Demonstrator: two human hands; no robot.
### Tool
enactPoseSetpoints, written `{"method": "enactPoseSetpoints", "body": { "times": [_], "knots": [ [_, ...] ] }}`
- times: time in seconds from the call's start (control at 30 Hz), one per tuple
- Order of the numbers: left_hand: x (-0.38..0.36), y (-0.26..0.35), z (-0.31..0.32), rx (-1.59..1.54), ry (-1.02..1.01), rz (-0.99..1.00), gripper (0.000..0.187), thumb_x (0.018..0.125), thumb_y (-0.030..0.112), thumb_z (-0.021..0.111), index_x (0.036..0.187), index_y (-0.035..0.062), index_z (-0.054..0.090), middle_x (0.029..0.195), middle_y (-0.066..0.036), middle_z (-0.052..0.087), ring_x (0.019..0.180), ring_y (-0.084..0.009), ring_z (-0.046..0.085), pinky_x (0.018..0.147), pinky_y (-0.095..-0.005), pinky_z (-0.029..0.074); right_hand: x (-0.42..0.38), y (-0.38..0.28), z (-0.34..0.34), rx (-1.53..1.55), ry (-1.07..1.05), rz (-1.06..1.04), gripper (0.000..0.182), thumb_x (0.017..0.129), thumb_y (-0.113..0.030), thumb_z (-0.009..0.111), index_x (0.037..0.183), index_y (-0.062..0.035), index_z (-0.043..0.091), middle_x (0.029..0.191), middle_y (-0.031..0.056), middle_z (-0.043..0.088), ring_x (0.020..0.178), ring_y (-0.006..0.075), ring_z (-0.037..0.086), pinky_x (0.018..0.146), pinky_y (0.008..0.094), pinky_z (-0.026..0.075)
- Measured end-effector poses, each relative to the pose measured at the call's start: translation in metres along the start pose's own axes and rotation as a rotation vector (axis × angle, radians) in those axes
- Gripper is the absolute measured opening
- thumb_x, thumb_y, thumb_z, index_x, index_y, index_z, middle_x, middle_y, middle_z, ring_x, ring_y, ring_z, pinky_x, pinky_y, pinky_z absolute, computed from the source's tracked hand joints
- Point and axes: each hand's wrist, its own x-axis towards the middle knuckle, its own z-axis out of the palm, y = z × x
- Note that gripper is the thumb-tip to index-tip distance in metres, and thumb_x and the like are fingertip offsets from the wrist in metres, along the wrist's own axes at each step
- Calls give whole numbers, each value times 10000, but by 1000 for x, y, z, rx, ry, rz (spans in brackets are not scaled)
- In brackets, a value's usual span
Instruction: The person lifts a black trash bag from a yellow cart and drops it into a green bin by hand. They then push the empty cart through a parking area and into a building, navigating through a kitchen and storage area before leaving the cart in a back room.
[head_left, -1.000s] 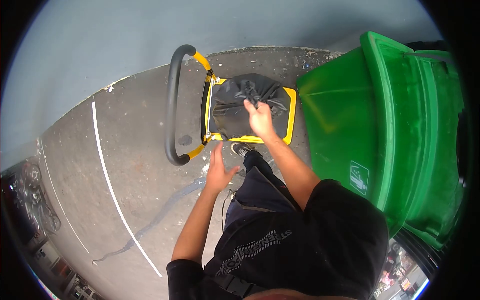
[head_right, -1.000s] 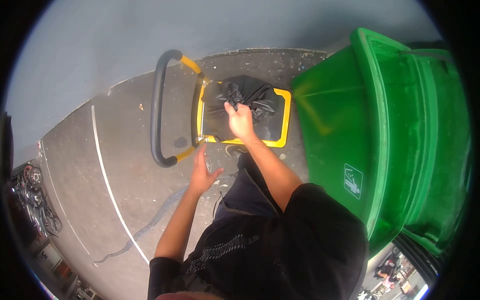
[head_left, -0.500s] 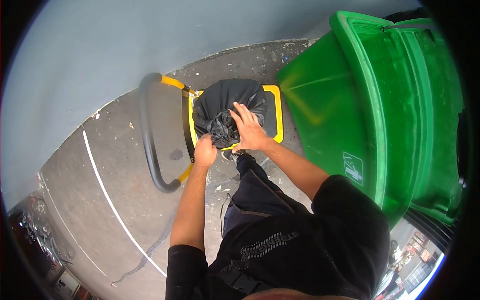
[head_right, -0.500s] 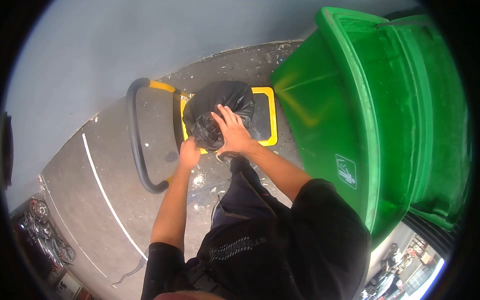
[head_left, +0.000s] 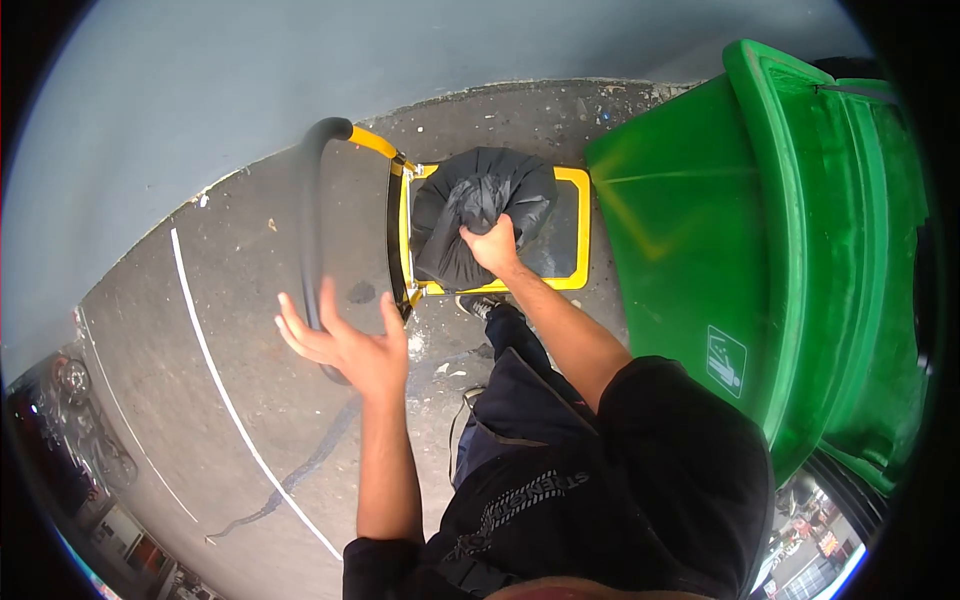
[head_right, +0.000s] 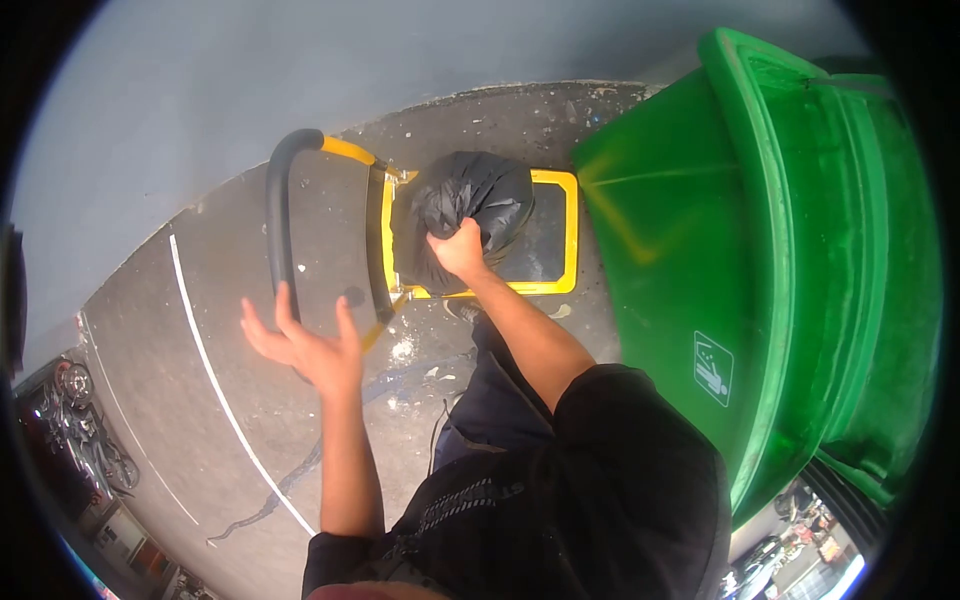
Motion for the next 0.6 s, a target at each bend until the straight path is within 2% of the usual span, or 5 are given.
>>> {"method": "enactPoseSetpoints", "body": {
  "times": [0.2,0.37,0.47,0.53,0.6],
  "knots": [
    [8,-77,19,-130,-712,-654,751,815,251,721,1446,137,331,1421,-200,367,1212,-400,464,999,-464,422,-10,-38,-14,306,280,121,231,625,53,653,855,56,658,812,90,687,725,208,647,717,320,507],
    [-40,-64,36,74,-84,219,856,785,425,738,1433,34,338,1434,-241,336,1322,-445,294,1048,-572,301,-31,-74,-33,-47,107,-97,180,674,-31,649,838,34,685,799,130,722,760,183,690,712,315,516],
    [-67,11,72,-639,-585,84,1413,418,628,852,1488,19,157,1549,-248,110,1431,-485,30,1115,-615,129,-53,-89,-31,-9,-35,-268,198,633,-52,685,817,23,688,758,147,708,754,184,701,703,329,521],
    [-101,44,144,-786,-693,87,1049,573,359,869,1403,6,333,1462,-216,325,1416,-371,200,1112,-580,162,-69,-101,-38,-148,-158,-166,237,586,-82,726,798,15,680,743,193,679,741,284,701,690,371,524],
    [-131,62,207,-1163,-495,-258,697,664,274,804,1239,14,507,1251,-189,535,1273,-338,441,1060,-518,299,-80,-113,-47,-202,-115,-356,248,548,-74,714,771,20,663,745,239,645,760,402,658,687,421,522]
  ]
}}
